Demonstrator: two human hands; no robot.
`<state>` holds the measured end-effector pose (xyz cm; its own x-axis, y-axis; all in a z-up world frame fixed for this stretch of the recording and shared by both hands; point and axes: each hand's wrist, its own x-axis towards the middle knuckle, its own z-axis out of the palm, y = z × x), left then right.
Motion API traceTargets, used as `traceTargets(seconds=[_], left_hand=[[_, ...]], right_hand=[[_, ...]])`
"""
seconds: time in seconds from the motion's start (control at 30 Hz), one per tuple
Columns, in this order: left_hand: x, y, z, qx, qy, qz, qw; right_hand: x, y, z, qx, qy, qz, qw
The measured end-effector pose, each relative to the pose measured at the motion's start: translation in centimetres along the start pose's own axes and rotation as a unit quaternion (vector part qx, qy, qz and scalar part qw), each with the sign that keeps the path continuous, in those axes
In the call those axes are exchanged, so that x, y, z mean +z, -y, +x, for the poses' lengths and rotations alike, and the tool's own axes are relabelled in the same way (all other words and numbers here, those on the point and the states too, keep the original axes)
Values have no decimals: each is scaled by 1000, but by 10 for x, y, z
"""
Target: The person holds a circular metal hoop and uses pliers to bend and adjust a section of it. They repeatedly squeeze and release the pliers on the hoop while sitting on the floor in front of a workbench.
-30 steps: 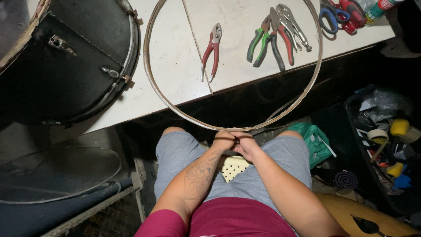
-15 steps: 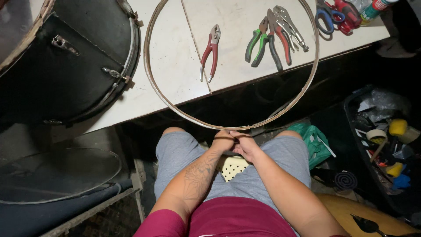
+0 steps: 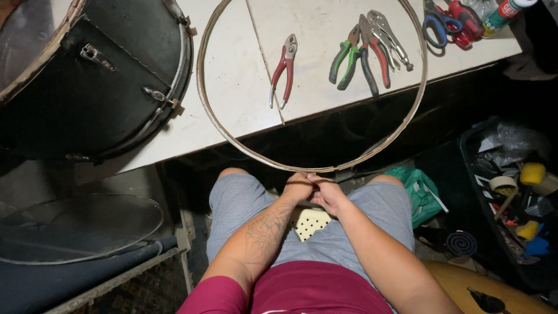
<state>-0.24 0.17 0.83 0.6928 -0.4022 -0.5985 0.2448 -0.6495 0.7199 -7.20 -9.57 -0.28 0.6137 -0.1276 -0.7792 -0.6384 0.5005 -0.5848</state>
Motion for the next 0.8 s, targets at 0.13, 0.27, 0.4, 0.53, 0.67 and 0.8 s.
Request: traceTargets(seconds=[0.13, 0.27, 0.4, 0.53, 0.67, 0.8], left_hand=[[0, -1, -1, 2, -1, -3, 1000], [0, -1, -1, 5, -3, -8, 1000], [1, -3, -1, 7, -5, -14, 1000], [1, -3, -1, 8, -6, -17, 1000], [1, -5, -1, 10, -8, -22, 1000], [1, -6, 0, 12, -10, -26, 1000]], right_hand=[[3, 3, -4, 0, -1, 1, 1000], [6, 8, -11, 0, -3, -1, 1000], [2, 5, -4, 2, 3, -3, 1000], [-1, -1, 4, 2, 1, 0, 1000], [-1, -2, 5, 2, 0, 1, 1000], [-2, -4, 10, 3, 0, 10, 1000]])
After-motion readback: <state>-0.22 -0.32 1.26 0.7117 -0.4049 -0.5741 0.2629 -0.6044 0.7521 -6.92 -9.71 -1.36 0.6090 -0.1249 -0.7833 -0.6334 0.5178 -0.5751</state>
